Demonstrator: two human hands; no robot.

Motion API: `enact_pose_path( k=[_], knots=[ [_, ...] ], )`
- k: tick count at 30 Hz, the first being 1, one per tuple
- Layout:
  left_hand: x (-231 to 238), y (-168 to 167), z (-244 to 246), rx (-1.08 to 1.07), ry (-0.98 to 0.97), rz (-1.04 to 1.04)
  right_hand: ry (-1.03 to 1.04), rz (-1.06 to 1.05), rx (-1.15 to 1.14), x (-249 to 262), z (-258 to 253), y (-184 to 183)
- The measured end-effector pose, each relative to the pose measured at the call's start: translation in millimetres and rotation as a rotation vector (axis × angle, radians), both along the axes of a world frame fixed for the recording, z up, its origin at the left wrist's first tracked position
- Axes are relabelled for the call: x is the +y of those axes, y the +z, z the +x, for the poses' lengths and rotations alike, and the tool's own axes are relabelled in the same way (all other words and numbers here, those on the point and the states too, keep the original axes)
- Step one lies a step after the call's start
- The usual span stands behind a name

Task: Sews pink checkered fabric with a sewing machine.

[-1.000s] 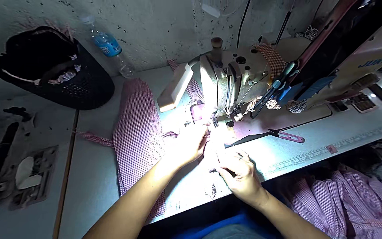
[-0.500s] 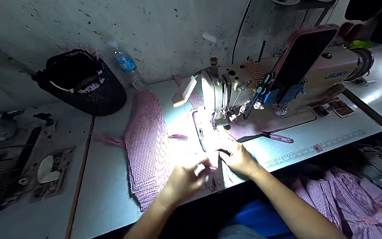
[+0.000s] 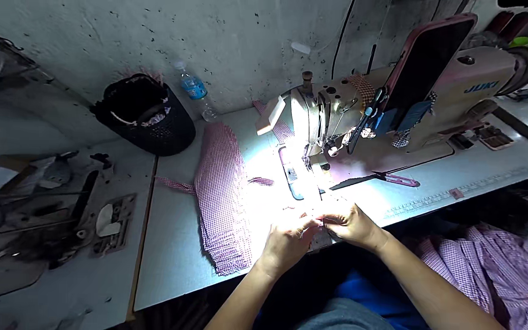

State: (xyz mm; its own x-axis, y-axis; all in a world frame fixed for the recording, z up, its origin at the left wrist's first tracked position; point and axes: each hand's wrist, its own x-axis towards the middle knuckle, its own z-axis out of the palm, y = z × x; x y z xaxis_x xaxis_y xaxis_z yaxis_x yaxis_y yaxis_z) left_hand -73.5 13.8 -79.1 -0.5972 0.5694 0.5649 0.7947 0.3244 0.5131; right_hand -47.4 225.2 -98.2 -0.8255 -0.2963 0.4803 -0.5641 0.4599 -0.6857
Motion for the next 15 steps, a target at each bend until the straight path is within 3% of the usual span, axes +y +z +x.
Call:
enact_pose_path(
  k=[4,7,11,15],
  knots=[
    [-7,3,-13,-0.139,-0.065,-0.136,-0.041,0.002,0.019,-8,-2,-12],
    [-1,30,-34,-0.341,-0.025,-0.265,-0.069,-0.002,0.044,-11,-2,-14],
    [20,24,-84,-0.094,0.093,-0.354,-0.114,0.053,0.084,-16,3,-14],
    [27,9,-108,-0.063,0.155,-0.535,-0.166,0.116,0.114,-17,7,-12]
  ],
)
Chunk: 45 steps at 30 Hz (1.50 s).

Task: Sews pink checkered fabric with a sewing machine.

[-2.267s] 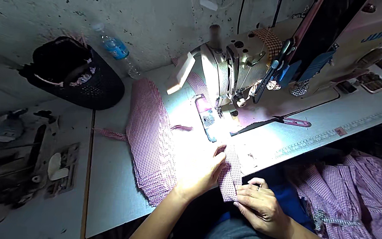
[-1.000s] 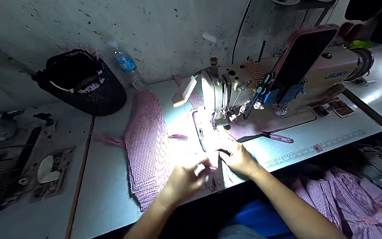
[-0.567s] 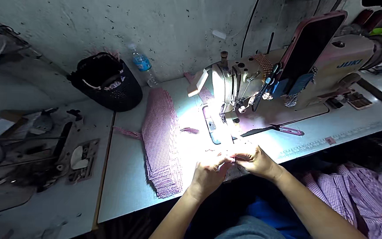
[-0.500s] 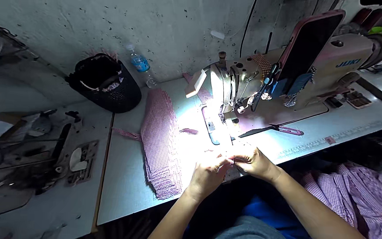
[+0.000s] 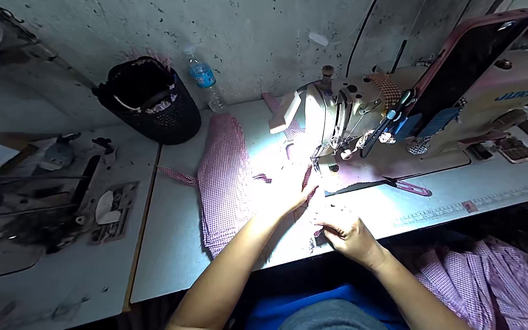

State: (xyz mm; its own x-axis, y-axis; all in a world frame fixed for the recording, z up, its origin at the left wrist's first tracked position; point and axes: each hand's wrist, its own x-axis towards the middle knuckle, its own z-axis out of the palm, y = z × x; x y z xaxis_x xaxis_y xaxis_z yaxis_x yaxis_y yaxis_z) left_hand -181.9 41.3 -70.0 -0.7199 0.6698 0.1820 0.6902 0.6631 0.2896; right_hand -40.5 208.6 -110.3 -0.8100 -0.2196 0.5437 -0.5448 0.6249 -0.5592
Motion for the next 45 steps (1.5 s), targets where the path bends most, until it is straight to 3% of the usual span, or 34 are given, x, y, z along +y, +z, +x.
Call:
enact_pose_path(
  k=[9,19,28,32,34,37,38,40,45],
  knots=[
    [0,-2,-8,-0.028,0.042,0.013,-0.030,0.030,0.028,0,9,-3],
    [3,0,-8,-0.088,0.104,-0.028,-0.196,0.070,0.044,-5,16,-2],
    [0,-7,-11,-0.062,0.084,-0.036,-0.151,0.065,0.052,-5,21,-2],
    [-11,7,15,-0.024,-0.029,-0.018,-0.094,-0.001,0.018,-1,30,-4],
    [-21,12,41,-0.020,-0.190,0.076,-0.089,-0.043,0.006,2,33,-6],
    [-27,4,83,-0.310,-0.367,0.325,-0.113,-0.153,0.014,4,33,-3],
    [-25,-3,93,-0.372,-0.353,0.437,-0.122,-0.185,0.017,4,32,-1],
    [-20,-12,106,-0.297,-0.232,0.588,-0.144,-0.248,0.025,3,27,6],
    [-11,-22,100,-0.136,-0.157,0.797,-0.182,-0.382,-0.009,2,17,19]
  ],
)
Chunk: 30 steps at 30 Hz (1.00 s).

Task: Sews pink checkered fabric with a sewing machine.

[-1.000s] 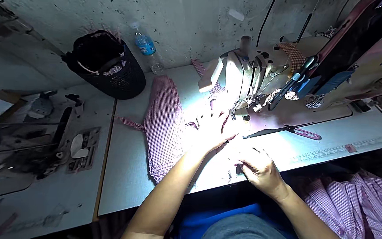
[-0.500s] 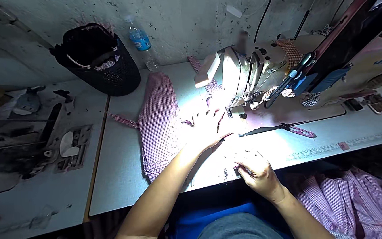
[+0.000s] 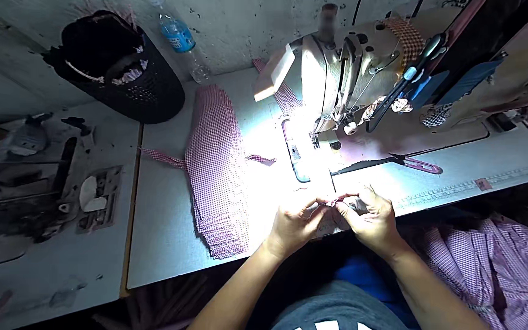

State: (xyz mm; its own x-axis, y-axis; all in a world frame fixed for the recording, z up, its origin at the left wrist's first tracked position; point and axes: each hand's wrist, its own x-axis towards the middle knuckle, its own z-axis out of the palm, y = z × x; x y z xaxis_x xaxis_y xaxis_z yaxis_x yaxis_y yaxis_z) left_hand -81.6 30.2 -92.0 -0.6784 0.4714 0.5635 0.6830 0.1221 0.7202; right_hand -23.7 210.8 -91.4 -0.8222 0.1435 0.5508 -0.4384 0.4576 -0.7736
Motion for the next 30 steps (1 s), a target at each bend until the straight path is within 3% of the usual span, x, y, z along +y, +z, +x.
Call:
enact_pose_path(
  k=[12,18,22,30],
  knots=[
    [-4,5,-3,0.020,0.022,-0.018,0.042,-0.044,-0.038,1,-2,9],
    [-13,3,1,0.094,-0.017,-0.082,0.096,0.071,0.041,4,4,6],
    [-19,10,-10,0.183,-0.136,-0.275,0.145,0.275,0.058,6,17,-10],
    [0,18,-73,0.234,0.110,-0.737,0.098,0.394,0.063,-2,26,-26]
  ],
)
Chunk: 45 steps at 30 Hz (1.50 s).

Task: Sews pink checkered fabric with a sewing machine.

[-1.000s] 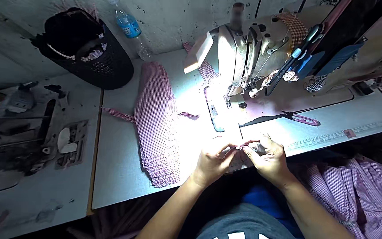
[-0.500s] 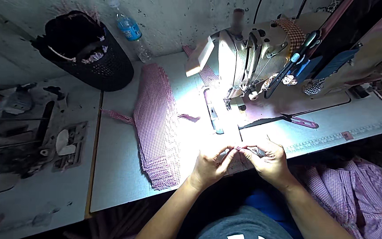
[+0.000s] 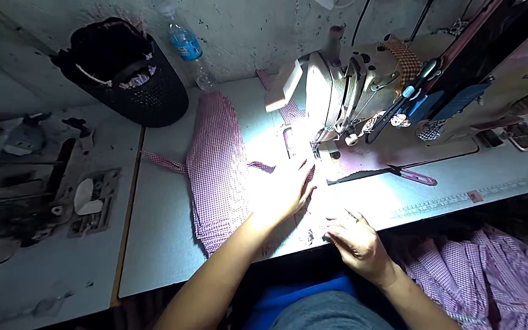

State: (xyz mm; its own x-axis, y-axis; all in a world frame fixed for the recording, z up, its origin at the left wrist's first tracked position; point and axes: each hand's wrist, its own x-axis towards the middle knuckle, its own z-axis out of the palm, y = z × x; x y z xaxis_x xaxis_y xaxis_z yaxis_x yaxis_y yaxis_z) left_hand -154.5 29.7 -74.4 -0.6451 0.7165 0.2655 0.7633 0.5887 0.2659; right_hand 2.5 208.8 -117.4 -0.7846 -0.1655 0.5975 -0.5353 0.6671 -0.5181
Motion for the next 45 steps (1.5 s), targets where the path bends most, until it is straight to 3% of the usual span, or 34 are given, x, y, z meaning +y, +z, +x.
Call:
enact_pose_path(
  k=[10,28,37,40,45],
  knots=[
    [-1,-2,2,-0.051,0.079,-0.100,-0.054,0.039,0.032,-3,3,-4],
    [-7,8,-25,-0.047,-0.008,-0.175,-0.094,0.060,0.019,-21,-12,0],
    [-22,10,-28,-0.054,-0.006,-0.214,-0.009,0.077,-0.011,-37,-16,4],
    [-11,10,-31,-0.069,-0.020,-0.105,-0.184,0.037,-0.067,-3,-18,11],
    [15,-7,-50,-0.084,0.065,-0.009,-0.601,0.167,-0.129,96,-24,29]
  ],
)
